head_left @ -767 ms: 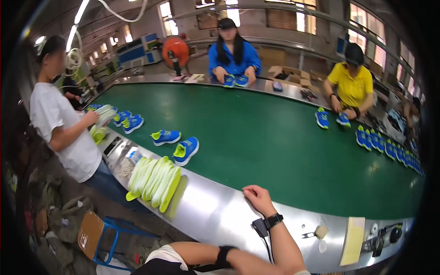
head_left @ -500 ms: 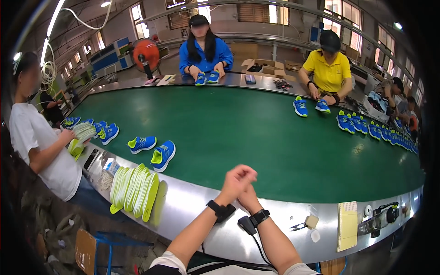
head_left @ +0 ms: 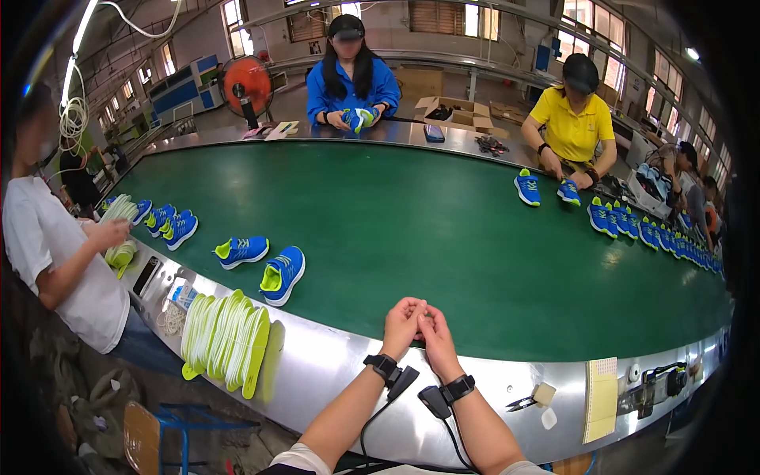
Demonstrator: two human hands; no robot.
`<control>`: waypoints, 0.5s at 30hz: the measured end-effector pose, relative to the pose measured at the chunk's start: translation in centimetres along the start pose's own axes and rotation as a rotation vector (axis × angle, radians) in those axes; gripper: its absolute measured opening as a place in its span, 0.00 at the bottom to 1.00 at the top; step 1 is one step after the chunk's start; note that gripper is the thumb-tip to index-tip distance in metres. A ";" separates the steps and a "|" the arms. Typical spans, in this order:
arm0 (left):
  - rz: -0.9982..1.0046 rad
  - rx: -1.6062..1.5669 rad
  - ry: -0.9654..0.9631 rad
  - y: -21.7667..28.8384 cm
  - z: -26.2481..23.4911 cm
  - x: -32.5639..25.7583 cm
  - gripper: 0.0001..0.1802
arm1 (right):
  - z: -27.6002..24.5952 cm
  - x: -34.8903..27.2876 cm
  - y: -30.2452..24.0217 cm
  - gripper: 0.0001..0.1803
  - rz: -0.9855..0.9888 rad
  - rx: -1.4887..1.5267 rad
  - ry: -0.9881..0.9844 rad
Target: The recorder is inspecting and cleaning finished blue sneakers on a production line, using a brush and cloth.
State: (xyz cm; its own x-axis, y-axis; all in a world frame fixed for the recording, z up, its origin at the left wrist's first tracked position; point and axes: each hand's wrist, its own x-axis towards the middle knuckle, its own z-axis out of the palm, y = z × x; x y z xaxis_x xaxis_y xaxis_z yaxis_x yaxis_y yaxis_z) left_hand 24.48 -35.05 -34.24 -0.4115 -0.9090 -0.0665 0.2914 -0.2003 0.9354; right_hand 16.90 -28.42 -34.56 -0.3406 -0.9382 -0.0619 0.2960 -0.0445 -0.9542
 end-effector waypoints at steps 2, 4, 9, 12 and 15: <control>-0.004 -0.001 -0.004 -0.3 -0.1 0.0 0.10 | -0.1 -0.1 0.1 0.23 0.005 0.011 0.008; -0.009 -0.002 -0.004 -0.7 -0.2 -0.1 0.10 | -0.2 -0.2 0.2 0.23 0.012 0.016 0.002; -0.044 -0.046 -0.053 0.1 -1.8 -0.1 0.10 | 0.1 0.3 1.2 0.22 0.005 0.003 -0.031; 0.325 0.117 0.051 5.1 -4.2 2.6 0.08 | 0.7 0.9 1.2 0.20 0.021 0.080 0.005; 0.452 0.418 0.069 14.2 -6.8 5.5 0.10 | 0.6 0.7 -0.7 0.20 0.002 0.019 0.033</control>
State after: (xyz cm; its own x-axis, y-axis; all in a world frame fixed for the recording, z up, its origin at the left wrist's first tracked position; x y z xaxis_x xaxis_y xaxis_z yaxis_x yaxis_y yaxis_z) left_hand 32.23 -45.35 -23.63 -0.2650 -0.8949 0.3590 0.0550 0.3577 0.9322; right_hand 17.00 -29.25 -33.75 -0.3694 -0.9264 -0.0737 0.3138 -0.0497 -0.9482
